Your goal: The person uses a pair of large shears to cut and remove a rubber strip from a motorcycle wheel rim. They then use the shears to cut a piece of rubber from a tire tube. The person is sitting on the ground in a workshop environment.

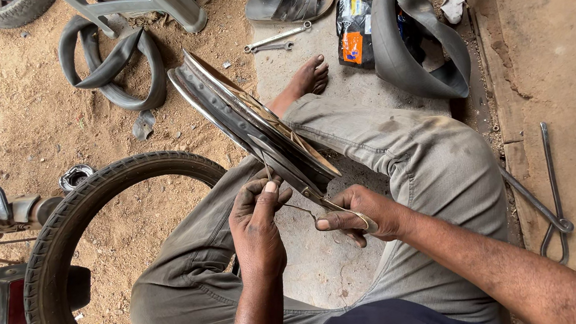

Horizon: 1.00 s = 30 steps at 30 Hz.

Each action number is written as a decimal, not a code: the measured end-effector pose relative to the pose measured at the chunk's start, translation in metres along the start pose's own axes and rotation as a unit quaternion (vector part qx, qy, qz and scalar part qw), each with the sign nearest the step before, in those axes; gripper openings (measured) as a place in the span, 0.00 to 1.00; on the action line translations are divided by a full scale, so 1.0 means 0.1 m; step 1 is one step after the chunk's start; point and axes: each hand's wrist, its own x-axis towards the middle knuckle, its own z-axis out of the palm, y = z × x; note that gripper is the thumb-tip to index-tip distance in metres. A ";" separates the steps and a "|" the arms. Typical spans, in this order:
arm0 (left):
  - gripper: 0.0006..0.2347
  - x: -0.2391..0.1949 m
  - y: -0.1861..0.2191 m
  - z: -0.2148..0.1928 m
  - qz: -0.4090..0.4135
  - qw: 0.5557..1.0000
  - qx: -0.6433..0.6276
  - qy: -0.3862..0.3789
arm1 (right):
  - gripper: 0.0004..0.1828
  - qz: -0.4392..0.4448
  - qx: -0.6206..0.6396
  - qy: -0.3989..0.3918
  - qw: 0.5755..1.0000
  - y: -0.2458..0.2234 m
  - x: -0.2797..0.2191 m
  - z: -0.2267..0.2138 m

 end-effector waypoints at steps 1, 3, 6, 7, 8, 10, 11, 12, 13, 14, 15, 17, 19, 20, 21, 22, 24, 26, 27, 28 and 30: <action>0.07 0.00 0.01 0.00 0.003 1.000 -0.004 -0.004 | 0.26 -0.001 0.010 -0.006 1.000 0.00 0.02 0.00; 0.08 0.00 0.01 0.01 0.012 1.000 0.010 -0.009 | 0.25 -0.002 0.031 -0.019 0.999 0.00 0.03 0.00; 0.08 -0.03 0.04 0.03 -0.012 0.999 0.042 0.003 | 0.26 -0.040 0.060 -0.040 0.997 -0.06 0.14 -0.02; 0.08 -0.03 0.05 0.04 -0.025 0.998 0.054 0.010 | 0.26 -0.032 0.063 -0.034 0.997 -0.07 0.16 -0.02; 0.08 -0.03 0.06 0.04 -0.023 0.998 0.050 0.009 | 0.27 -0.024 0.067 -0.029 0.997 -0.08 0.18 -0.02; 0.08 -0.04 0.08 0.06 -0.020 0.999 0.041 0.004 | 0.27 -0.019 0.067 -0.019 0.997 -0.09 0.20 -0.02; 0.08 -0.04 0.08 0.06 -0.018 0.999 0.037 0.003 | 0.28 -0.022 0.063 -0.013 0.998 -0.08 0.20 -0.02; 0.08 -0.03 0.08 0.06 -0.015 0.999 0.033 0.002 | 0.28 -0.026 0.060 -0.008 0.998 -0.08 0.20 -0.01; 0.08 -0.03 0.08 0.06 -0.013 0.999 0.029 0.000 | 0.28 -0.028 0.051 -0.006 0.998 -0.07 0.19 -0.01; 0.08 -0.03 0.07 0.06 -0.015 0.999 0.030 0.003 | 0.28 -0.031 0.043 -0.003 0.999 -0.06 0.19 0.00; 0.08 -0.03 0.07 0.05 -0.018 0.999 0.031 0.006 | 0.28 -0.033 0.035 0.000 0.999 -0.05 0.19 0.00; 0.08 -0.02 0.06 0.05 -0.014 1.000 0.025 0.004 | 0.28 -0.026 0.030 0.004 0.999 -0.04 0.20 0.01; 0.08 -0.02 0.06 0.05 0.001 1.000 0.012 -0.003 | 0.29 -0.026 0.006 0.009 1.000 -0.05 0.20 0.01; 0.08 -0.02 0.07 0.05 -0.006 1.000 0.018 -0.001 | 0.29 -0.029 -0.016 0.013 0.999 -0.06 0.19 0.00; 0.08 -0.03 0.07 0.04 -0.013 1.000 0.025 0.002 | 0.29 -0.032 -0.038 0.017 0.999 -0.06 0.18 0.00; 0.08 -0.03 0.07 0.04 -0.020 0.999 0.031 0.004 | 0.29 -0.027 -0.026 0.014 0.999 -0.06 0.19 0.01; 0.08 -0.02 0.07 0.04 -0.024 0.999 0.032 0.008 | 0.28 -0.017 -0.002 0.010 1.000 -0.06 0.21 0.02; 0.07 -0.03 0.05 0.03 -0.025 0.999 0.032 0.011 | 0.28 -0.028 0.015 0.002 0.999 -0.06 0.27 0.03; 0.07 -0.03 0.04 0.03 -0.023 0.999 0.033 0.011 | 0.28 -0.035 0.023 -0.002 0.999 -0.07 0.30 0.03; 0.07 -0.03 0.02 0.02 -0.021 0.999 0.033 0.010 | 0.28 -0.032 0.037 -0.007 0.999 -0.09 0.33 0.02; 0.07 -0.03 -0.01 0.03 -0.023 0.999 0.030 -0.003 | 0.27 -0.028 0.065 -0.018 0.997 -0.18 0.39 0.00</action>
